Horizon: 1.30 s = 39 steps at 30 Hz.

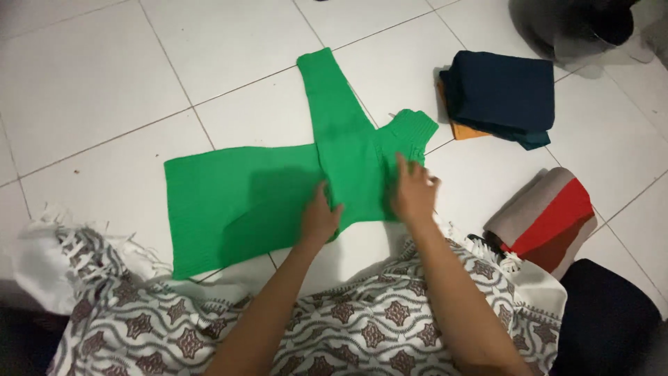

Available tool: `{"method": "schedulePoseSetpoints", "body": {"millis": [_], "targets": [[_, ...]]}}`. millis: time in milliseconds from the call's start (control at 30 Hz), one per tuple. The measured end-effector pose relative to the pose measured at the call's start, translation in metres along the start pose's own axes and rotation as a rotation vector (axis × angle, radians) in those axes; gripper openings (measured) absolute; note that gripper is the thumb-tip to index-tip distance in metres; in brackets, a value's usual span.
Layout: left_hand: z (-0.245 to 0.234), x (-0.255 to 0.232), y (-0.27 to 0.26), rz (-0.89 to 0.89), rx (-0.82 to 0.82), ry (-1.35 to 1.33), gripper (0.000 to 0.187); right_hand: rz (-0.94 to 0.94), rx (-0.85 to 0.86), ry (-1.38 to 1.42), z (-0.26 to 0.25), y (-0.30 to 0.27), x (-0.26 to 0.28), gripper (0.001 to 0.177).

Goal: Fold a green sweater on the floor and put it into a bag.

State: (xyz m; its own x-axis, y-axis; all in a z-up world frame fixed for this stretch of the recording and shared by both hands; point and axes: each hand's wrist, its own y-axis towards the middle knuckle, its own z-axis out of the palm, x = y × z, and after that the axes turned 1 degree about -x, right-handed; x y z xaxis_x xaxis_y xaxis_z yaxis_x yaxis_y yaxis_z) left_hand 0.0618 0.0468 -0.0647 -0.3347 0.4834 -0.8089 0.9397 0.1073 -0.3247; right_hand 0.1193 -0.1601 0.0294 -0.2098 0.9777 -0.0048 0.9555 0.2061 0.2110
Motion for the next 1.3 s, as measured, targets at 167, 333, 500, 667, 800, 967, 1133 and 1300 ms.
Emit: {"method": "schedulePoseSetpoints", "body": {"millis": [167,333,500,667,800,967,1133,1300], "targets": [[0.009,0.003,0.086,0.058,-0.201,-0.458,0.087,-0.194,-0.049,0.421,0.025,-0.005,0.04,0.062],[-0.01,-0.029,0.165,-0.281,-0.149,-1.097,0.077,-0.292,0.209,0.471,0.046,-0.004,0.042,0.08],[-0.029,-0.042,0.219,-0.253,0.358,-1.281,0.048,-0.387,0.39,0.25,0.059,-0.008,0.038,0.084],[-0.069,-0.083,0.222,-0.064,0.407,-1.358,0.049,-0.371,0.407,0.286,0.057,-0.006,0.036,0.09],[-0.108,-0.112,0.218,-0.028,0.421,-1.457,0.049,-0.318,0.446,0.37,0.054,-0.002,0.04,0.1],[-0.151,-0.11,0.201,0.108,0.412,-1.422,0.047,-0.348,0.393,0.335,0.068,-0.006,0.037,0.098],[-0.208,-0.058,0.151,0.183,0.246,-1.498,0.042,-0.359,0.378,0.341,0.074,-0.006,0.036,0.096],[-0.258,0.07,0.061,0.004,0.089,-0.992,0.035,-0.259,0.271,0.487,0.095,-0.004,0.022,0.077]]}}
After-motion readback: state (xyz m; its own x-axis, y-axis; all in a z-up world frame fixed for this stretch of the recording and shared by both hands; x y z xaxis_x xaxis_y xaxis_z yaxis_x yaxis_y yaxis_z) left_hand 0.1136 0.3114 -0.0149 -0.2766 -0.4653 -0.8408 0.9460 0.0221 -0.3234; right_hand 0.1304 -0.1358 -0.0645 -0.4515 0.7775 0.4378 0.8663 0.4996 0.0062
